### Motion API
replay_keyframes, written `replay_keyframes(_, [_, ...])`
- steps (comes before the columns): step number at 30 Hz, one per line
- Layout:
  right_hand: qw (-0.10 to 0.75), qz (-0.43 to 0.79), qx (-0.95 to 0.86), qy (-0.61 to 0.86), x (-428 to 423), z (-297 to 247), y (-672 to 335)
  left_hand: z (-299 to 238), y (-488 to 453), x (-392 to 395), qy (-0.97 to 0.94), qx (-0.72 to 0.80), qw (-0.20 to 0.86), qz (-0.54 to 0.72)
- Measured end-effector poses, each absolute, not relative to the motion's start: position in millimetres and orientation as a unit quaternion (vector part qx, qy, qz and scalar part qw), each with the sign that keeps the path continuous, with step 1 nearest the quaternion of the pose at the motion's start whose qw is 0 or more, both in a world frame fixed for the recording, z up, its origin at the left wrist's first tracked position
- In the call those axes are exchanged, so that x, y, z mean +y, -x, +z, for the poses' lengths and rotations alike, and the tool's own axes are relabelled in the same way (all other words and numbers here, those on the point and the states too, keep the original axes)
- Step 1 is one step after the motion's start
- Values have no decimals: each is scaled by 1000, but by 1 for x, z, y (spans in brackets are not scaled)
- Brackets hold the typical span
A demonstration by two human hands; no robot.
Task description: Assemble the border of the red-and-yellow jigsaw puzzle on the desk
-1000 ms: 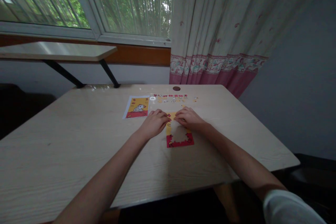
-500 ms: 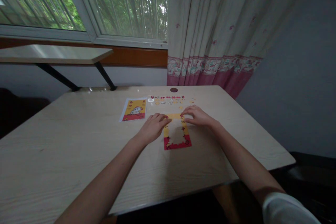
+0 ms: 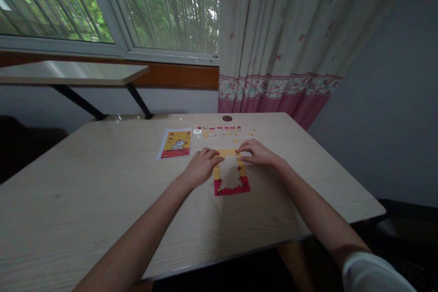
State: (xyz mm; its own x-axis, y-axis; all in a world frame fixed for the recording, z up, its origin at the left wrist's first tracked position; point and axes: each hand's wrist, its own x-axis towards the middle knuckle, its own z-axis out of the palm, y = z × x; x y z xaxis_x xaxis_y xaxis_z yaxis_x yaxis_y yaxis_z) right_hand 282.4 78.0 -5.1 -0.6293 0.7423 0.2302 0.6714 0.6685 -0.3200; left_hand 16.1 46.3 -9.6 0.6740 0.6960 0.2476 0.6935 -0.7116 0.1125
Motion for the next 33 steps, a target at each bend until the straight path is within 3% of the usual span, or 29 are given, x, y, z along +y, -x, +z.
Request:
replay_keyframes(10, [253, 89, -860, 434, 93, -4, -275, -11, -15, 44, -914, 376, 18, 152])
replay_keyframes(23, [139, 35, -859, 492, 169, 21, -182, -17, -14, 48, -900, 386, 58, 194])
replay_keyframes(33, [119, 18, -831, 543, 185, 14, -132, -15, -16, 46, -899, 388, 52, 194])
